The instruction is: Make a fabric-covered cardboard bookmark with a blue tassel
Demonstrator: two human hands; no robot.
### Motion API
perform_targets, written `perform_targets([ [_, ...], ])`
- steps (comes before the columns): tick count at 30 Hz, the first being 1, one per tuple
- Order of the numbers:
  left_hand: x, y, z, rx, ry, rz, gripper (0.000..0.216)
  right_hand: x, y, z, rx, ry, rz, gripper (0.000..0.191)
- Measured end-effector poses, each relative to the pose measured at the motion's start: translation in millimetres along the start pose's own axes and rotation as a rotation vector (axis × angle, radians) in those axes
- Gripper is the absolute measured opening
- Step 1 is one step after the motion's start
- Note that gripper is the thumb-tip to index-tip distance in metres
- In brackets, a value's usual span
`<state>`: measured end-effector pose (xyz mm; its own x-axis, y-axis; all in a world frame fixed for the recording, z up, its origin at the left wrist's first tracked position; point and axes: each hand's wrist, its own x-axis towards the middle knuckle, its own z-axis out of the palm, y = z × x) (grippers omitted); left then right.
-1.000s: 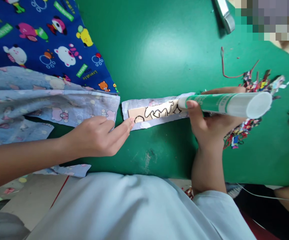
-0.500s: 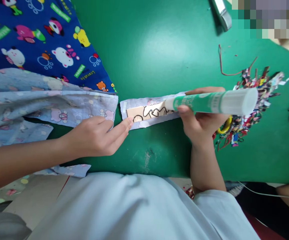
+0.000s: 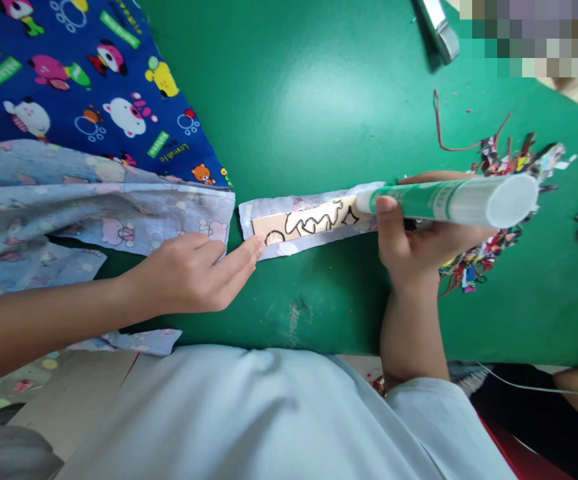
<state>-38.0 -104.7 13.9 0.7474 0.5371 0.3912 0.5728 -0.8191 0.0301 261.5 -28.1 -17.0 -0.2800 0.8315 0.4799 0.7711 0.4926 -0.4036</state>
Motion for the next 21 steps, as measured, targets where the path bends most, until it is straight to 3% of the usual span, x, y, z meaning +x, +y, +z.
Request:
perform_targets([
  [2,-0.5,0.2,0.3,0.015,-0.006,0.006,0.008,-0.7,-3.1,1.6,-0.023,-0.047,-0.009,0.015],
  [8,-1.7,0.2,0.0,0.006,-0.015,0.011,0.009,1.7,-14.3,11.1,0.005,-0.025,-0.109,0.019],
  [21,-1.6,0.4,-0.5,0.008,-0.006,0.022,0.012,7.7,-35.1,13.4,0.154,-0.207,-0.017,0.031],
])
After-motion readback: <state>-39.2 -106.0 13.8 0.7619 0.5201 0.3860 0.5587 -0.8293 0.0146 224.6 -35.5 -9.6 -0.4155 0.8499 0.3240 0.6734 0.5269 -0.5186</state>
